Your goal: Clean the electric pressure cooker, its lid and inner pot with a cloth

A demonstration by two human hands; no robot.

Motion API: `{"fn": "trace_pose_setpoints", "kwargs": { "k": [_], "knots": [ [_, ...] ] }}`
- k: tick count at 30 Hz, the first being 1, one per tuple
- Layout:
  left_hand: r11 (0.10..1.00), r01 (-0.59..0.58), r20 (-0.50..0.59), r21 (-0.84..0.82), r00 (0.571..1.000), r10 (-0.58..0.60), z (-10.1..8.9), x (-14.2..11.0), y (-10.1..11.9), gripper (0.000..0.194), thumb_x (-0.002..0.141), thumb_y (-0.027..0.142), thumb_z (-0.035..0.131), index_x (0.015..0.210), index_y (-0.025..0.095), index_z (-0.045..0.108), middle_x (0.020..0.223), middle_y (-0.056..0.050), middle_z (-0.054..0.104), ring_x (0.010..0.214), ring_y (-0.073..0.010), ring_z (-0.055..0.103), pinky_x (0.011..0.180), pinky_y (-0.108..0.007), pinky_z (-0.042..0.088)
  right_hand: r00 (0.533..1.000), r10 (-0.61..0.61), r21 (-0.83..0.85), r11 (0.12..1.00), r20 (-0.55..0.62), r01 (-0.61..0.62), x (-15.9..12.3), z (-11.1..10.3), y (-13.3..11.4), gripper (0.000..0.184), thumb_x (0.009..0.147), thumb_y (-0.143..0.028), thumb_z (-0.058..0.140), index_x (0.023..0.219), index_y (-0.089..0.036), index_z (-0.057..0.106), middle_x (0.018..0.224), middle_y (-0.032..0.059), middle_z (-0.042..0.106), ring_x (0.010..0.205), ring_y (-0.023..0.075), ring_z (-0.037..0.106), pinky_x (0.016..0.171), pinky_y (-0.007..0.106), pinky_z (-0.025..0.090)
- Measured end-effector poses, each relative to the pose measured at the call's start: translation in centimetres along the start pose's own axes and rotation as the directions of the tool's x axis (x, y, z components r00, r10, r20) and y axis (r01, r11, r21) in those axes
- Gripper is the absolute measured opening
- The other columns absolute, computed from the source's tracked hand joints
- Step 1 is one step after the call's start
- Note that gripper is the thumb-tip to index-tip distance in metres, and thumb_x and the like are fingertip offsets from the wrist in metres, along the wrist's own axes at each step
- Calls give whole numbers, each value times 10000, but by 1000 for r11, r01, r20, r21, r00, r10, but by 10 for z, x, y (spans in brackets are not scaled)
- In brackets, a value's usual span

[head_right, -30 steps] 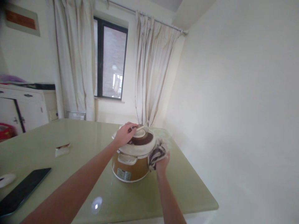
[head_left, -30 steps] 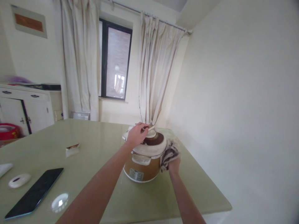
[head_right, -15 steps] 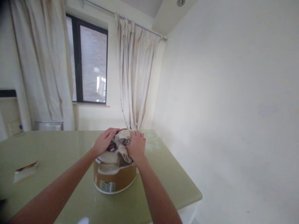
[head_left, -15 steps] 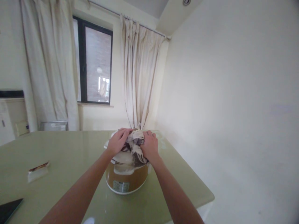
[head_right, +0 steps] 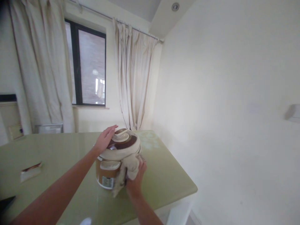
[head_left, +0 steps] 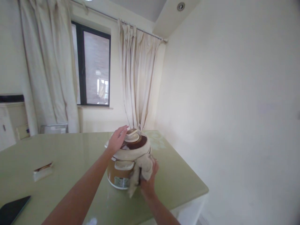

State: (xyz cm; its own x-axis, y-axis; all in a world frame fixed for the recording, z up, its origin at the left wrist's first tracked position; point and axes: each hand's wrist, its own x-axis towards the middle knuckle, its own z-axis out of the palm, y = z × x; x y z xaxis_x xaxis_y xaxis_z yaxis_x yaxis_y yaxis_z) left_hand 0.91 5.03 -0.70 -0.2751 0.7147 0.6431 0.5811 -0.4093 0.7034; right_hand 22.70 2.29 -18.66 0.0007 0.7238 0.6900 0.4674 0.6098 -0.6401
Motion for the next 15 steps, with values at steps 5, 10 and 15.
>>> {"fn": "trace_pose_setpoints", "kwargs": {
  "k": [5, 10, 15],
  "knots": [
    [967, 176, -66, -184, 979, -191, -14, -7, -1, 717, 919, 747, 481, 1305, 187, 707, 1346, -121, 742, 1312, -296, 646, 1197, -479, 439, 975, -106, -189, 971, 197, 144, -71, 23, -6, 644, 799, -234, 670, 1429, -329, 579, 1487, 198, 485, 1372, 467, 493, 1100, 706, 421],
    [963, 190, -48, -190, 978, -203, -14, -105, 2, 742, 966, 669, 489, 1602, 290, 444, 1739, -54, 373, 1631, -271, 279, 1341, -477, 236, 830, -211, -247, 891, 517, 380, -51, -4, -30, 608, 799, -198, 742, 1352, -442, 682, 1463, 77, 581, 1312, 413, 522, 1095, 629, 431],
    [925, 369, 111, -85, 926, -360, 2, -245, -30, 999, 888, 770, 484, 1702, 483, -19, 1760, 49, 307, 1575, -293, 390, 1259, -492, 431, 876, -122, 30, 992, 466, 122, -40, -13, -84, 536, 796, -222, 762, 1316, -348, 721, 1325, 75, 623, 1217, 314, 583, 1094, 477, 455]
  ]
}}
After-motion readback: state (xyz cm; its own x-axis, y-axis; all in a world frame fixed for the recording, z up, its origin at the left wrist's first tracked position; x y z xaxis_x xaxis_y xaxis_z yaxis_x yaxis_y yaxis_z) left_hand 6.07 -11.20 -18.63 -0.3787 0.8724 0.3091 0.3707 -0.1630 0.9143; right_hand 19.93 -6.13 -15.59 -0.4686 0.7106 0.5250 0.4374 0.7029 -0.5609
